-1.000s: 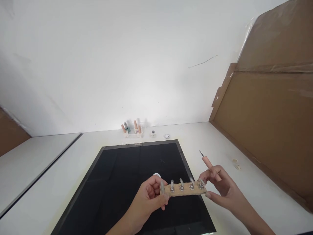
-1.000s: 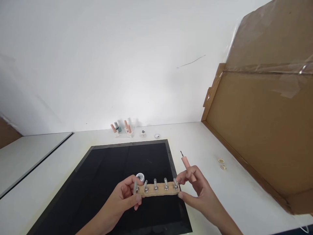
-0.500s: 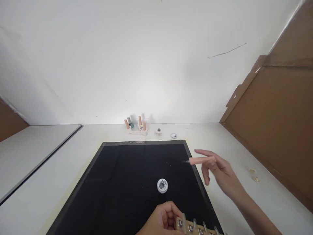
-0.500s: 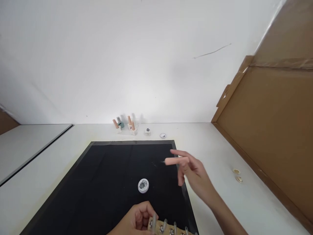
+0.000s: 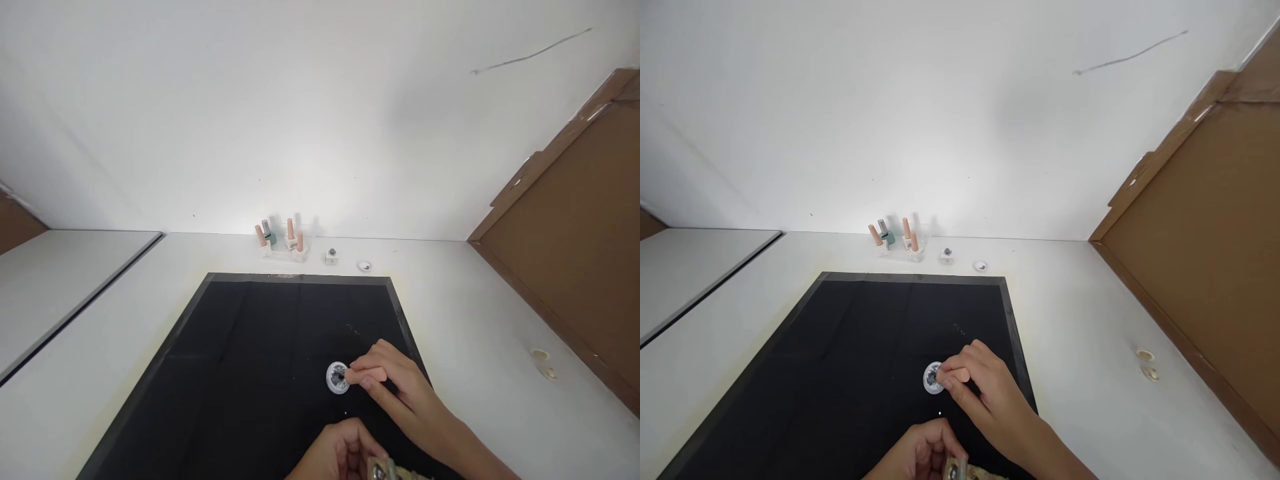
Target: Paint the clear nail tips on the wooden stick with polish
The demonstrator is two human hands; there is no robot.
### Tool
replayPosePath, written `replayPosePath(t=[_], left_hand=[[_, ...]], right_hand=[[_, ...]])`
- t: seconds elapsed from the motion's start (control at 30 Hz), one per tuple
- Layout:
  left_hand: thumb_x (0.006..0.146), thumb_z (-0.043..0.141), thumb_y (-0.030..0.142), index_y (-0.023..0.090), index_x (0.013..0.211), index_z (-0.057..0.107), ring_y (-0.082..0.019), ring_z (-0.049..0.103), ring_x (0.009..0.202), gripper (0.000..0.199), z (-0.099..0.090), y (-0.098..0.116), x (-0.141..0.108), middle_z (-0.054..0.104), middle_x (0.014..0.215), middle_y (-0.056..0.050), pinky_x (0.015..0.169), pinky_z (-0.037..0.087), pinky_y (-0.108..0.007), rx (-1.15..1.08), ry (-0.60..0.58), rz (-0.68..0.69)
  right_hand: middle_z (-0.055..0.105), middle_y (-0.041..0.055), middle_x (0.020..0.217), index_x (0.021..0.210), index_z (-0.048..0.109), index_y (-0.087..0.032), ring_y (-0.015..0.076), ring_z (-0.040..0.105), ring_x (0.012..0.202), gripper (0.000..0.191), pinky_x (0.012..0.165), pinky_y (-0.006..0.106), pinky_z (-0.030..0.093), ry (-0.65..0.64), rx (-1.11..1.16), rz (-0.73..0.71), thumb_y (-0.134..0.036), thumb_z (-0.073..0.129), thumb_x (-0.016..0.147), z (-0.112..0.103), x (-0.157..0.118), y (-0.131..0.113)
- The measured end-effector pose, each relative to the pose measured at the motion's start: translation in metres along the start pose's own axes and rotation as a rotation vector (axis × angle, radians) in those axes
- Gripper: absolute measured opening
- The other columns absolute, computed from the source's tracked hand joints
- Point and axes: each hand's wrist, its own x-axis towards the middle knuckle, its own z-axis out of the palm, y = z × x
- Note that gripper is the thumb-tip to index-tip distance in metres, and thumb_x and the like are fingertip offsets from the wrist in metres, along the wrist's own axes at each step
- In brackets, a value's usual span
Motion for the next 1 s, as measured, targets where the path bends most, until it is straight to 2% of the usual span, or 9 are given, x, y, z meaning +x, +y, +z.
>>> replayPosePath(t=[0.1, 0.3, 0.53, 0.7, 0.9, 1.0], left_hand=[[0.039, 0.089, 0.036, 0.015, 0.075, 0.057, -0.006, 0.048, 0.058, 0.052, -0.004, -0.004, 0.005, 0.056, 0.064, 0.006, 0.06, 0.033, -0.024, 0.017, 0.011, -0.021], [0.042, 0.089, 0.033, 0.016, 0.078, 0.059, -0.007, 0.047, 0.059, 0.049, -0.007, -0.007, 0.005, 0.055, 0.064, 0.006, 0.063, 0.033, -0.025, 0.018, 0.013, -0.036], [0.043, 0.088, 0.034, 0.015, 0.08, 0.061, -0.007, 0.049, 0.062, 0.05, -0.001, 0.001, -0.001, 0.056, 0.066, 0.005, 0.066, 0.035, -0.026, 0.02, 0.004, -0.023], [0.045, 0.087, 0.033, 0.015, 0.083, 0.064, -0.008, 0.052, 0.065, 0.048, 0.002, 0.005, -0.004, 0.058, 0.069, 0.003, 0.07, 0.036, -0.027, 0.027, 0.026, 0.001], [0.044, 0.088, 0.032, 0.016, 0.082, 0.065, -0.008, 0.051, 0.064, 0.047, 0.003, 0.005, -0.004, 0.057, 0.066, 0.004, 0.067, 0.036, -0.026, 0.018, 0.019, -0.017], [0.045, 0.087, 0.033, 0.016, 0.083, 0.065, -0.008, 0.051, 0.064, 0.047, 0.007, 0.008, -0.007, 0.058, 0.068, 0.004, 0.068, 0.035, -0.025, 0.019, 0.047, -0.003]], right_hand=[[0.061, 0.0046, 0.084, 0.095, 0.062, -0.021, 0.0186, 0.051, 0.079, 0.019, 0.07, 0.033, 0.042, -0.034, -0.036, -0.027, -0.023, 0.043, 0.095, 0.001, 0.001, 0.001], [0.059, 0.005, 0.084, 0.095, 0.06, -0.019, 0.019, 0.049, 0.08, 0.016, 0.071, 0.033, 0.042, -0.079, -0.07, -0.031, -0.021, 0.044, 0.094, 0.004, 0.001, -0.002], [0.056, 0.0053, 0.084, 0.093, 0.06, -0.019, 0.0194, 0.049, 0.08, 0.017, 0.071, 0.033, 0.042, -0.116, -0.084, -0.016, -0.022, 0.043, 0.094, 0.004, 0.003, -0.002], [0.057, 0.0027, 0.085, 0.096, 0.059, -0.022, 0.0174, 0.05, 0.083, 0.019, 0.078, 0.033, 0.04, -0.106, 0.0, 0.054, -0.026, 0.041, 0.096, 0.006, 0.004, 0.002], [0.06, 0.0004, 0.087, 0.09, 0.06, -0.023, 0.0154, 0.053, 0.085, 0.021, 0.088, 0.033, 0.037, -0.074, 0.109, 0.097, -0.029, 0.04, 0.097, 0.008, 0.003, 0.005], [0.058, 0.0012, 0.086, 0.093, 0.06, -0.023, 0.0159, 0.053, 0.084, 0.021, 0.081, 0.031, 0.04, -0.04, 0.12, 0.112, -0.031, 0.041, 0.097, 0.008, 0.003, 0.004]])
